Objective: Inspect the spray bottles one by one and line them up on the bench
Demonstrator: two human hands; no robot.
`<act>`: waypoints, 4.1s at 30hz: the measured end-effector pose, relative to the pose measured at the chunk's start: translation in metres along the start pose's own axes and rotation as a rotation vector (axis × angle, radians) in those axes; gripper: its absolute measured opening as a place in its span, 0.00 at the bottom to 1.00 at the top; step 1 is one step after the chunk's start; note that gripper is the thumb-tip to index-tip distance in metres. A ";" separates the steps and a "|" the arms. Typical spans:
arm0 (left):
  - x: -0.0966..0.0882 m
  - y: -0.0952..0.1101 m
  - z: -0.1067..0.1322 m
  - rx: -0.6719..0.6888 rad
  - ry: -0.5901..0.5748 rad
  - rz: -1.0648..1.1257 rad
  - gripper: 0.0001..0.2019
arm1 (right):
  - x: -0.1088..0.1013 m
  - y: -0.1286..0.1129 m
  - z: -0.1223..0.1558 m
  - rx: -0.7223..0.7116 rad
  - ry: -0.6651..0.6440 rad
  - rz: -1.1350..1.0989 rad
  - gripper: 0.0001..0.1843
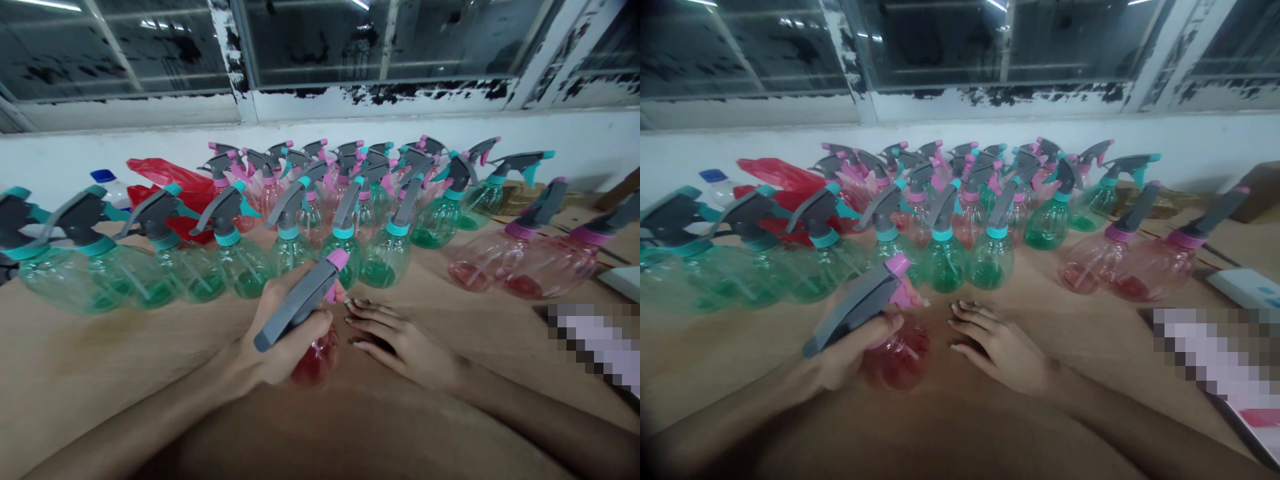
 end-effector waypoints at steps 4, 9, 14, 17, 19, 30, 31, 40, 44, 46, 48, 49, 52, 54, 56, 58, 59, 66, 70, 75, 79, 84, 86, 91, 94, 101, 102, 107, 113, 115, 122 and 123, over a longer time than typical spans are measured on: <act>-0.002 0.005 0.000 0.075 -0.076 0.029 0.04 | 0.001 0.001 0.000 0.001 0.003 -0.006 0.19; 0.003 -0.004 0.001 0.017 0.030 0.016 0.01 | 0.000 0.001 0.000 0.011 0.012 -0.023 0.19; 0.009 -0.007 0.002 0.019 0.135 -0.019 0.03 | -0.001 0.000 0.000 0.012 0.016 -0.034 0.19; 0.008 -0.007 0.003 0.022 0.144 -0.015 0.03 | 0.000 0.001 0.000 0.012 0.014 -0.038 0.19; 0.008 -0.007 0.003 0.026 0.146 -0.008 0.03 | 0.001 0.002 0.000 0.004 0.021 -0.045 0.19; 0.031 0.006 -0.011 0.155 0.163 0.082 0.12 | -0.028 -0.011 0.005 0.166 -0.017 -0.235 0.40; 0.037 0.008 -0.015 0.165 0.168 0.091 0.11 | -0.034 -0.014 0.007 0.197 -0.010 -0.240 0.41; 0.119 0.038 -0.065 0.307 0.149 0.123 0.11 | -0.074 -0.006 0.043 0.450 0.209 0.009 0.36; 0.151 0.048 -0.092 0.329 0.150 0.122 0.11 | -0.086 0.015 0.056 0.455 0.315 0.211 0.37; 0.161 0.050 -0.105 0.330 0.156 0.120 0.10 | -0.091 0.026 0.059 0.455 0.337 0.267 0.35; 0.167 0.051 -0.116 0.332 0.148 0.122 0.10 | -0.095 0.036 0.059 0.457 0.357 0.286 0.36; 0.168 0.052 -0.122 0.329 0.138 0.124 0.09 | -0.096 0.041 0.058 0.464 0.351 0.276 0.36; 0.163 0.052 -0.131 0.295 0.097 0.115 0.11 | -0.097 0.055 0.055 0.539 0.343 0.238 0.38; 0.156 0.052 -0.129 0.271 0.068 0.108 0.21 | -0.099 0.062 0.051 0.574 0.328 0.239 0.37; 0.148 0.050 -0.118 0.260 0.028 0.098 0.29 | -0.101 0.065 0.045 0.590 0.302 0.256 0.31; 0.138 0.046 -0.097 0.249 -0.021 0.067 0.31 | -0.105 0.066 0.040 0.600 0.284 0.275 0.26; 0.133 0.043 -0.085 0.239 -0.047 0.039 0.31 | -0.107 0.066 0.037 0.605 0.281 0.285 0.25; 0.109 0.017 -0.008 0.042 -0.223 -0.192 0.26 | -0.111 0.069 0.020 0.689 0.283 0.368 0.26; 0.108 0.013 0.007 -0.003 -0.279 -0.320 0.26 | -0.111 0.072 0.012 0.723 0.290 0.394 0.29; 0.113 0.008 0.013 -0.010 -0.311 -0.311 0.26 | -0.109 0.069 0.010 0.708 0.318 0.407 0.34; 0.117 0.006 0.009 0.001 -0.335 -0.268 0.25 | -0.118 0.059 0.029 0.662 0.377 0.402 0.32; 0.125 0.007 -0.004 -0.048 -0.348 -0.132 0.22 | -0.145 0.061 0.070 0.663 0.523 0.397 0.20; 0.130 0.010 -0.011 -0.054 -0.351 -0.074 0.21 | -0.153 0.069 0.080 0.719 0.564 0.412 0.19; 0.142 0.023 -0.025 0.006 -0.333 0.024 0.17 | -0.155 0.089 0.074 0.808 0.600 0.434 0.26; 0.147 0.034 -0.030 0.013 -0.321 0.094 0.15 | -0.148 0.097 0.064 0.812 0.574 0.414 0.30; 0.157 0.061 -0.055 0.099 -0.257 0.285 0.10 | -0.142 0.101 0.062 0.846 0.543 0.430 0.25; 0.157 0.064 -0.061 0.109 -0.237 0.321 0.09 | -0.141 0.100 0.064 0.843 0.540 0.433 0.24; 0.153 0.074 -0.084 0.146 -0.108 0.455 0.09 | -0.134 0.078 0.084 0.821 0.522 0.438 0.26; 0.149 0.076 -0.075 0.181 -0.217 0.239 0.25 | -0.108 0.028 0.097 0.553 0.567 0.345 0.21; 0.148 0.075 -0.066 0.203 -0.244 0.215 0.29 | -0.094 0.014 0.094 0.523 0.587 0.188 0.20; 0.123 0.069 -0.038 0.241 -0.170 0.190 0.21 | -0.049 -0.024 0.057 0.256 0.610 -0.308 0.23; 0.117 0.066 -0.034 0.232 -0.153 0.195 0.19 | -0.046 -0.028 0.051 0.242 0.597 -0.320 0.23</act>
Point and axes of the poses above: each hand's wrist, its own z-axis away from the middle knuckle, its own x-axis out of the palm, y = z × x, the point moved 2 cm from there along -z, towards the middle knuckle, and after that the axes turned 3 degrees about -x, right-handed, at the moved point
